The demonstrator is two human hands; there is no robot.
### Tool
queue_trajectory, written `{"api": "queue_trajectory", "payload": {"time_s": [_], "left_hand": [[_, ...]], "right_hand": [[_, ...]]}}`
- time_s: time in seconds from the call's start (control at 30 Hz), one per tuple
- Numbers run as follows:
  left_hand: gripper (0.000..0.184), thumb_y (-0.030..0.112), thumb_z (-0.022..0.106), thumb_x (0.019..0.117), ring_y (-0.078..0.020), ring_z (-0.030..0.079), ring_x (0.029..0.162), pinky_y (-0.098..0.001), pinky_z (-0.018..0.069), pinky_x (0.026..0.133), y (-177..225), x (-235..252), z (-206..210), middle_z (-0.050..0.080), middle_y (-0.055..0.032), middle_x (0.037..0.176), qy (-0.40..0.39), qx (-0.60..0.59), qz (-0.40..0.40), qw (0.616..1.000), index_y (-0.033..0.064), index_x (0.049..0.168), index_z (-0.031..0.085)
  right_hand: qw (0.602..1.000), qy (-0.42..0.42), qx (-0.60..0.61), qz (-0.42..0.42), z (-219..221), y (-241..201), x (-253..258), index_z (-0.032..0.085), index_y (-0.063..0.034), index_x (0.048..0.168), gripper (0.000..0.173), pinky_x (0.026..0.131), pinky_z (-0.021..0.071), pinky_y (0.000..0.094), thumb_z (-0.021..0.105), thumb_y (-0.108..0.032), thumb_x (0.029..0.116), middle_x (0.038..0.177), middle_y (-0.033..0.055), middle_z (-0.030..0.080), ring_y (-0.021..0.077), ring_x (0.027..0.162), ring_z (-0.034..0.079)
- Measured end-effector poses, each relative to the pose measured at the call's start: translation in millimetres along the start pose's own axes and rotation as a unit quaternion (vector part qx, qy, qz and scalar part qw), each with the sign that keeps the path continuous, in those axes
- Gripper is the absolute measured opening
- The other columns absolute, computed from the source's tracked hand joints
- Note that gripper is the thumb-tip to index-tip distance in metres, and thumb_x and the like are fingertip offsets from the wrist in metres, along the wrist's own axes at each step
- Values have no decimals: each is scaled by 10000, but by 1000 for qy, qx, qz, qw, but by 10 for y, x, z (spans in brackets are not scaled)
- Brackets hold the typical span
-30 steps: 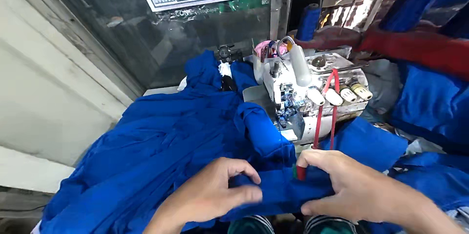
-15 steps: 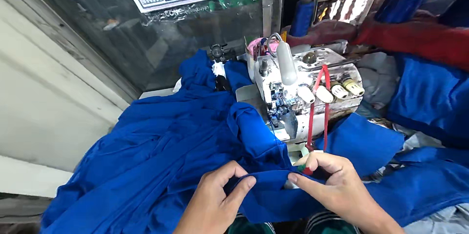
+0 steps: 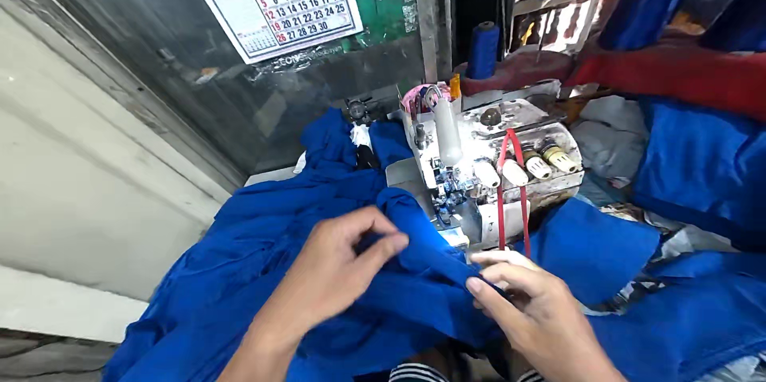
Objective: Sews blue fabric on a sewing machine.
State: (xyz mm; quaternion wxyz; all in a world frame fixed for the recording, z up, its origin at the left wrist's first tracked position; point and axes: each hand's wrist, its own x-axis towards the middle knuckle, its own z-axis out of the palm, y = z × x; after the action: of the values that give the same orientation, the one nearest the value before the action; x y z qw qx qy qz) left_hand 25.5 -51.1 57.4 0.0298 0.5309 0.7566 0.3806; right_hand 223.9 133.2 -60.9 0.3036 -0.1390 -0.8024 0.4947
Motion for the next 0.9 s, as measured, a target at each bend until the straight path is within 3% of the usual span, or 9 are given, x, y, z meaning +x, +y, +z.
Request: {"api": "queue_trajectory", "payload": {"time_s": [0.13, 0.17, 0.33, 0.43, 0.53, 0.63, 0.7, 0.8, 0.9], "left_hand": [[175, 245, 585, 1038, -77, 657, 1105, -324, 578, 959, -415, 359, 318, 700, 71, 1165, 53, 54, 91, 993, 167, 1095, 731], [198, 259, 557, 1049, -86, 639, 1148, -337, 560, 987, -493, 373, 386, 693, 75, 1204, 61, 58, 94, 992, 174, 1113, 724], [250, 273, 458, 1080, -60, 583, 1176, -299, 517, 973, -573, 401, 513, 652, 109, 1271, 39, 141, 64, 987, 197, 1096, 695], [242, 257, 478, 1076, -84, 603, 1086, -293, 527, 923, -519, 456, 515, 672, 72, 1144, 39, 191, 87, 977, 169, 1093, 703], [185, 250, 553, 1037, -87, 606, 1087, -293, 518, 941, -571, 542, 477, 687, 83, 1105, 20, 201, 124, 972, 172, 1025, 720], [186, 236, 548, 1041, -81, 613, 1056, -296, 523, 926, -496, 603, 376, 691, 93, 1069, -31, 213, 110, 970, 180, 1000, 721], [164, 236, 589, 1020, -110, 610, 1000, -324, 521, 892, -468, 667, 391, 677, 67, 1001, -36, 214, 109, 970, 174, 948, 723], [124, 278, 740, 938, -136, 644, 896, -378, 570, 813, -326, 779, 296, 664, 10, 928, -87, 176, 19, 980, 158, 919, 716], [478, 586, 762, 849, -206, 652, 820, -464, 574, 737, -279, 840, 182, 648, -36, 886, -138, 245, -106, 954, 140, 987, 662]], "right_hand": [[998, 53, -26, -8, 252, 105, 34, 805, -217, 919, 179, 690, 642, 278, 705, -359, 965, 990, -88, 764, 43, 789, 719], [997, 64, -36, -13, 255, 110, 27, 810, -230, 909, 167, 716, 624, 270, 715, -359, 956, 969, -103, 760, 26, 828, 708], [995, 59, -74, -10, 216, 110, 38, 816, -275, 881, 151, 792, 539, 305, 743, -404, 910, 972, -98, 710, 45, 922, 634], [997, 36, -69, 8, 199, 99, 46, 797, -247, 817, 172, 720, 524, 288, 752, -392, 898, 915, -103, 705, 32, 837, 626], [998, 38, -24, 46, 215, 111, 81, 667, -160, 722, 290, 572, 514, 294, 796, -381, 858, 732, -52, 656, 69, 644, 611], [993, 5, 13, 115, 159, -36, 78, 620, -117, 1048, 367, 535, 578, 313, 823, -349, 848, 753, -25, 692, 112, 589, 653], [992, -29, -1, 123, 154, 11, 99, 677, -146, 1123, 370, 552, 575, 320, 779, -407, 881, 721, -50, 693, 100, 574, 644], [992, -68, -5, 105, 79, 34, 104, 746, -174, 900, 276, 545, 537, 307, 709, -444, 938, 688, -54, 675, 87, 581, 622], [988, -99, 40, 112, -35, -41, 16, 713, -130, 902, 256, 551, 531, 314, 703, -377, 966, 707, -13, 662, 115, 596, 618]]}}
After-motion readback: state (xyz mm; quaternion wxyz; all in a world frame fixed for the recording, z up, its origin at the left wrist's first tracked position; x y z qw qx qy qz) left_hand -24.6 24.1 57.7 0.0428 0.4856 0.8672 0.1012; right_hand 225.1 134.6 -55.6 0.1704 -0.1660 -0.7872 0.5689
